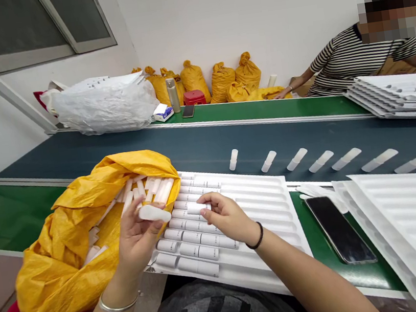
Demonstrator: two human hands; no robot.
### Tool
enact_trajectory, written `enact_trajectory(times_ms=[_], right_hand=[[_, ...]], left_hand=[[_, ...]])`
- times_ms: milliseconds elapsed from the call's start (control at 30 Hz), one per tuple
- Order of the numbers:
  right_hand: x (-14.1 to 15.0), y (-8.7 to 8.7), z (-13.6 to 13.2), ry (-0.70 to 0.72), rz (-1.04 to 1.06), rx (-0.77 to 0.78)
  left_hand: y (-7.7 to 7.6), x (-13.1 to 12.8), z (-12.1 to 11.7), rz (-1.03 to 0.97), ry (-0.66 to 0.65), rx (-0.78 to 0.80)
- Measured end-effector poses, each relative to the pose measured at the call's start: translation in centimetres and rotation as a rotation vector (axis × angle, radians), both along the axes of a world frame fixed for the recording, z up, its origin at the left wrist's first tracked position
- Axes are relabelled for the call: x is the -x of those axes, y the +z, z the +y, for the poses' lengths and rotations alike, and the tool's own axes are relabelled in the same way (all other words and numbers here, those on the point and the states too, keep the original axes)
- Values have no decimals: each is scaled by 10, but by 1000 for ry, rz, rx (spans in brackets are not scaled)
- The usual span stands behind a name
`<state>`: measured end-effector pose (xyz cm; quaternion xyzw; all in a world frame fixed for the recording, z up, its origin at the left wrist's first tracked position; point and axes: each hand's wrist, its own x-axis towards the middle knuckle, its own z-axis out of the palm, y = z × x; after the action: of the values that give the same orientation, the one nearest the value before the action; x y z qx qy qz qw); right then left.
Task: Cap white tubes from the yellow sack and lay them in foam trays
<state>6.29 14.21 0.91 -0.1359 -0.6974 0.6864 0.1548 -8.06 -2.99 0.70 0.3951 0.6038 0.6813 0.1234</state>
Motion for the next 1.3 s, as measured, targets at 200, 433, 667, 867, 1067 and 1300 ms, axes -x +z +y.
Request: enact_trajectory(times_ms=[200,433,667,867,1067,1300], right_hand=[[1,-2,-9,15,111,332],[-15,24,12,-28,259,-563],[-13,35,14,82,283,-889],[-11,32,13,38,267,-898],[-11,29,12,11,168,-851],[-12,24,8,19,51,-562]], left_hand=[[4,-10,4,-241,9,-61],[13,6,-12,183,11,325],[22,3,-17,337,-167,341],[22,1,-14,479,-95,292],[16,0,-16,557,-76,241],[16,-4,-17,695,-45,172]])
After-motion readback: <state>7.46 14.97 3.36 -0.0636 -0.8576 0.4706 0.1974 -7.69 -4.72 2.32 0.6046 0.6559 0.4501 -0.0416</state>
